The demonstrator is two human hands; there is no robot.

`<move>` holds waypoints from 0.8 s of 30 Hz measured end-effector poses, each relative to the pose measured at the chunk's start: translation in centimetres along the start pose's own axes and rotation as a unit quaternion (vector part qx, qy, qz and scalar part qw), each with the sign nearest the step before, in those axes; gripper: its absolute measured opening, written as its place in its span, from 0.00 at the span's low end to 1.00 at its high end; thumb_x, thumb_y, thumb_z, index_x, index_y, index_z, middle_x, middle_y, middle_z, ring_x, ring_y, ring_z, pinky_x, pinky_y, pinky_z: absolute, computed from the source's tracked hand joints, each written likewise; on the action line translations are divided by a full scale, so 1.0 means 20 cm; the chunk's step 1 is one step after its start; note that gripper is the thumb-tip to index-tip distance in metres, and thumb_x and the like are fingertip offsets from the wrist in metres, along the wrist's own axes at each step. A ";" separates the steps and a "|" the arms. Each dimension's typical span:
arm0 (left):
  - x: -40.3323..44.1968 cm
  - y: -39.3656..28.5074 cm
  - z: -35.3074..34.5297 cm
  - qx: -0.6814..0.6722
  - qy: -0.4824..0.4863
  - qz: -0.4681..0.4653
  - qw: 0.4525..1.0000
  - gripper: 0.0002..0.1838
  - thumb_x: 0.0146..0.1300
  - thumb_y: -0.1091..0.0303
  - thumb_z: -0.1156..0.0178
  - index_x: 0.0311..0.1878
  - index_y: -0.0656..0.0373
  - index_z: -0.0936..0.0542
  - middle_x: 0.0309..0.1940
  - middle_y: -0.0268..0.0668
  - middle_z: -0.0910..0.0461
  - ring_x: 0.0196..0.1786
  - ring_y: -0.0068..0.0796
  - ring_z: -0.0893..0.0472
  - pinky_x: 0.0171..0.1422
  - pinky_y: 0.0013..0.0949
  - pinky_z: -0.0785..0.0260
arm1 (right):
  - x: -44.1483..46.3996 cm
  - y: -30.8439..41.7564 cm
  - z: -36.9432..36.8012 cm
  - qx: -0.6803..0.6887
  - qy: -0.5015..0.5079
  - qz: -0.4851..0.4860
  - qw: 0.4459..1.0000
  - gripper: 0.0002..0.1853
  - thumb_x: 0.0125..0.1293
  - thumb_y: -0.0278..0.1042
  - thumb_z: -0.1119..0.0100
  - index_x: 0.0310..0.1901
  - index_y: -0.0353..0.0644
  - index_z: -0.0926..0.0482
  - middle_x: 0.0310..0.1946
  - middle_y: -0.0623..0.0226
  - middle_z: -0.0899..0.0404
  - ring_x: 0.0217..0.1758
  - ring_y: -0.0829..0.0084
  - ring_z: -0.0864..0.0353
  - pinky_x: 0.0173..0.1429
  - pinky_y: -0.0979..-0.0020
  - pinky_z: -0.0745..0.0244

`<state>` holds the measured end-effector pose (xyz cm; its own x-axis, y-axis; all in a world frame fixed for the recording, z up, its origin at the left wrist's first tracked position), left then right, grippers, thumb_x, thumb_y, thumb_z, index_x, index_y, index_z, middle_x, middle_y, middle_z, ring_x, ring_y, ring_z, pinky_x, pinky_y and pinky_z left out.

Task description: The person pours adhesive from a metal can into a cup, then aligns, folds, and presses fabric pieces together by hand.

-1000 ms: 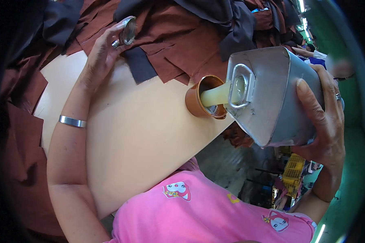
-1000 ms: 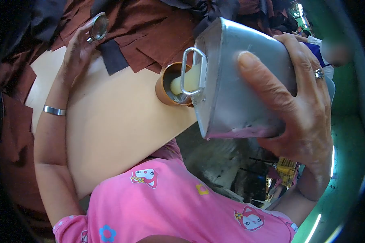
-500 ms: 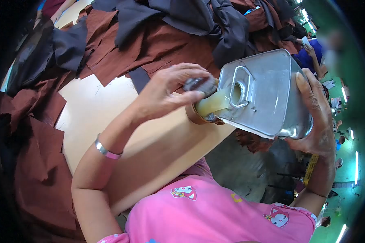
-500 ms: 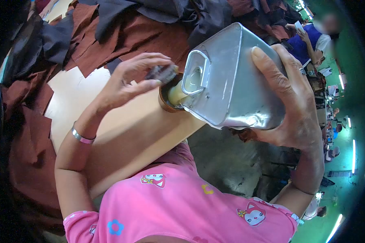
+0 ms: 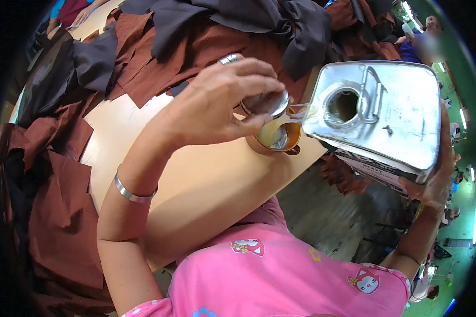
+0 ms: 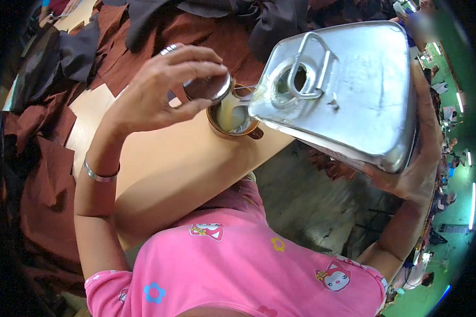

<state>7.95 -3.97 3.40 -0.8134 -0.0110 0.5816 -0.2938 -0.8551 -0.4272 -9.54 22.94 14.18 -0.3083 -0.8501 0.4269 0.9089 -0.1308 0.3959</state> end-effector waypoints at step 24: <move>0.18 -0.09 -0.31 -0.127 -0.115 -0.003 0.985 0.27 0.50 0.57 0.35 0.52 0.60 0.26 0.48 0.44 0.24 0.48 0.44 0.26 0.53 0.40 0.34 | -0.04 -0.15 -0.07 0.006 0.001 0.003 1.000 0.58 0.30 0.53 0.27 0.65 0.35 0.42 0.63 0.52 0.38 0.65 0.59 0.37 0.67 0.63 0.44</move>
<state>2.33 0.82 1.96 -0.6854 -0.1488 0.7128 -0.4376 -0.6983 -0.5665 -11.61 23.24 11.45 -0.3015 -0.8521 0.4278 0.9074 -0.1186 0.4032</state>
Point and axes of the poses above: each hand's wrist, its own x-axis towards the middle knuckle, its own z-axis out of the back of the hand, y = z × x, the point moved 1 cm from there along x, towards the middle knuckle
